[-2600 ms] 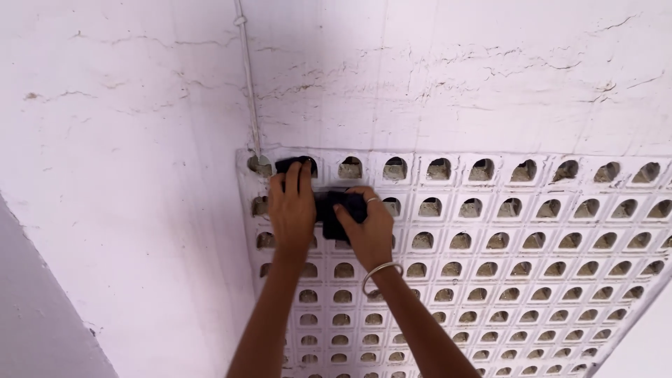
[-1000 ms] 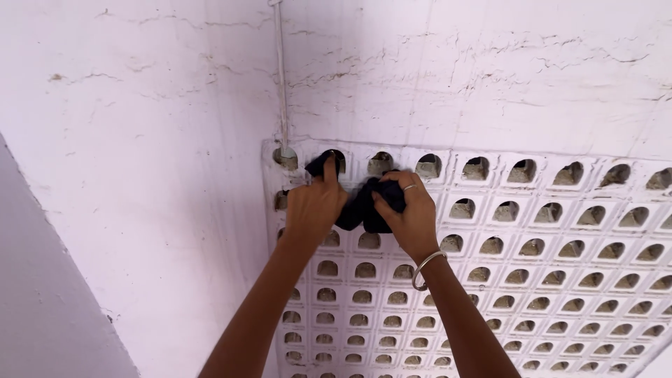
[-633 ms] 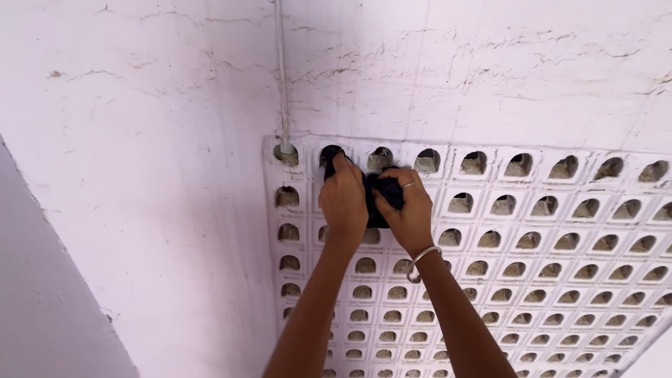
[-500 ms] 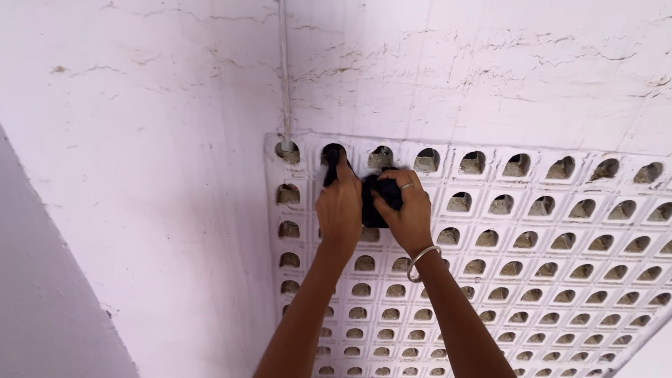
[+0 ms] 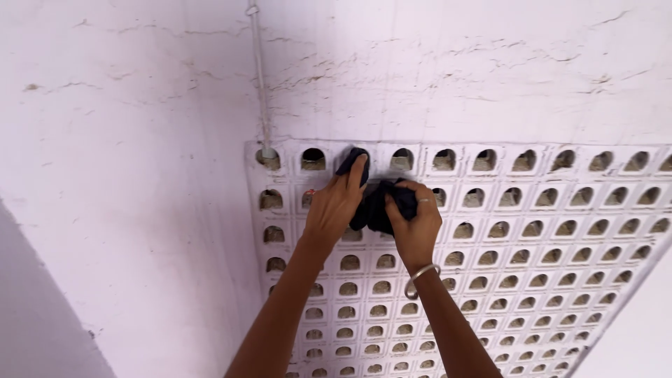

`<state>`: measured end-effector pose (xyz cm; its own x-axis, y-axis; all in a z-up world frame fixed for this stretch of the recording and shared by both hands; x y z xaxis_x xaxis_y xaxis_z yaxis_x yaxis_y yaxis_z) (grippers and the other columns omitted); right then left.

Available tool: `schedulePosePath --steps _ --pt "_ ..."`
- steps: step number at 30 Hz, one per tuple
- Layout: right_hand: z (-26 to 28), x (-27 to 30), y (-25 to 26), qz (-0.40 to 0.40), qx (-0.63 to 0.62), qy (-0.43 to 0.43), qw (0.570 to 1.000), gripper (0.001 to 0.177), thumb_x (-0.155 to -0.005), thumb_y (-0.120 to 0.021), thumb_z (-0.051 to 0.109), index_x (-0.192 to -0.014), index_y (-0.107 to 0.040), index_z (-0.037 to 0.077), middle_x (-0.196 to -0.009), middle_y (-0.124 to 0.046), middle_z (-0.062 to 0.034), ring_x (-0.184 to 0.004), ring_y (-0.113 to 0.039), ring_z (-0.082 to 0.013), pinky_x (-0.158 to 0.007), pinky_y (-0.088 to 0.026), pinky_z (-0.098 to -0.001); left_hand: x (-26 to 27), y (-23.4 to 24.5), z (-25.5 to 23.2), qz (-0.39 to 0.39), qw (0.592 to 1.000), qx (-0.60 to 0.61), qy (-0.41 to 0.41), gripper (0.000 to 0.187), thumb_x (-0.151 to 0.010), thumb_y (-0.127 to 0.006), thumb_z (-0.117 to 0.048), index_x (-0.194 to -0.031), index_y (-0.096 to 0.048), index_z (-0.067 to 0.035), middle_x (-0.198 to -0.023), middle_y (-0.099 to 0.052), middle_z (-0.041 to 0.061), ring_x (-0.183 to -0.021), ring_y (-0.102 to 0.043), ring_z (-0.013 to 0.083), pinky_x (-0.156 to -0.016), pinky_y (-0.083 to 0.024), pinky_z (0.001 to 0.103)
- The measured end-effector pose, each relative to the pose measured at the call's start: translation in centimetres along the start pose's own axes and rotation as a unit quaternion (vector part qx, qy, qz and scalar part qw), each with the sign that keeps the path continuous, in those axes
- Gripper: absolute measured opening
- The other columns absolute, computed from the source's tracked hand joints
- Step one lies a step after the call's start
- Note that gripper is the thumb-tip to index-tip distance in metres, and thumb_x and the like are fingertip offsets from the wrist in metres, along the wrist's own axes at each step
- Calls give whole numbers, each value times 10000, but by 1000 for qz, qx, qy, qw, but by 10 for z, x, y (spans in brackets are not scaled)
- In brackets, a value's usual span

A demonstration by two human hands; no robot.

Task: The person wipes a white wall and a perforated ceiling panel using a black cloth. They move the cloth back and forth across the surfaces, focusing on the edges and the grid pattern of the ceiling.

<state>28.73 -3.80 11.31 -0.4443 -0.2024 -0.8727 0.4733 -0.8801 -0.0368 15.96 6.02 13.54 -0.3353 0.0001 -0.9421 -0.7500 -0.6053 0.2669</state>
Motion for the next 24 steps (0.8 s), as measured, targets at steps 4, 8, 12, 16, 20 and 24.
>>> schedulePosePath --steps 4,8,12,16,20,24 --pt "1 -16 3 -24 52 41 998 288 -863 -797 90 -1115 -675 23 -1062 -699 -151 -998 -679 -326 -870 -531 -394 1 -23 12 10 999 43 24 555 -969 -666 -241 -1448 -480 -31 -865 -684 120 -732 -692 265 -586 -566 359" --pt "6 -29 3 -10 52 38 998 389 -874 -774 94 -1225 -612 51 -1075 -684 -162 -997 -691 -330 -872 -551 -402 -6 -11 13 66 994 -57 68 537 -969 -677 -367 -1433 -531 -140 -715 -677 107 -488 -637 243 -409 -499 378" --pt "10 -35 -12 63 160 8 985 676 -750 -825 171 -1352 -537 61 -1025 -660 -217 -910 -680 -392 -803 -546 -461 -5 -20 12 108 983 -68 129 518 -974 -643 -360 -1451 -557 -176 -472 -606 80 -386 -609 271 -387 -478 426" --pt "-4 -31 -25 181 260 -69 946 732 -804 -794 299 -1453 -504 125 -1045 -680 -249 -901 -702 -401 -803 -568 -468 -8 -56 16 97 978 -19 183 504 -961 -598 -305 -1434 -558 -136 -511 -619 110 -459 -643 318 -452 -512 470" --pt "-9 -32 -28 211 201 58 955 850 -737 -744 278 -1502 -444 61 -1350 -629 -247 -936 -717 -399 -807 -590 -451 -16 -82 18 111 953 52 277 292 -1046 -526 -282 -1247 -597 -82 -658 -680 155 -633 -693 370 -598 -542 514" --pt "-16 -35 -30 254 232 101 933 912 -745 -744 332 -1540 -395 55 -1446 -542 -261 -919 -723 -393 -783 -601 -433 -17 -58 12 156 942 79 286 387 -1035 -505 -270 -1340 -555 -36 -683 -709 190 -652 -710 374 -598 -550 496"
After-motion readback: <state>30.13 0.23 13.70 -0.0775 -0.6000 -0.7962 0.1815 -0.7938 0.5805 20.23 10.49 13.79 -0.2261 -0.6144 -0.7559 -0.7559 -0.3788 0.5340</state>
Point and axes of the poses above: each hand's wrist, its own x-axis away from the middle knuckle, its own y-axis out of the back of the hand, z = x × y, the point moved 8 cm from there along -x, towards the middle knuckle
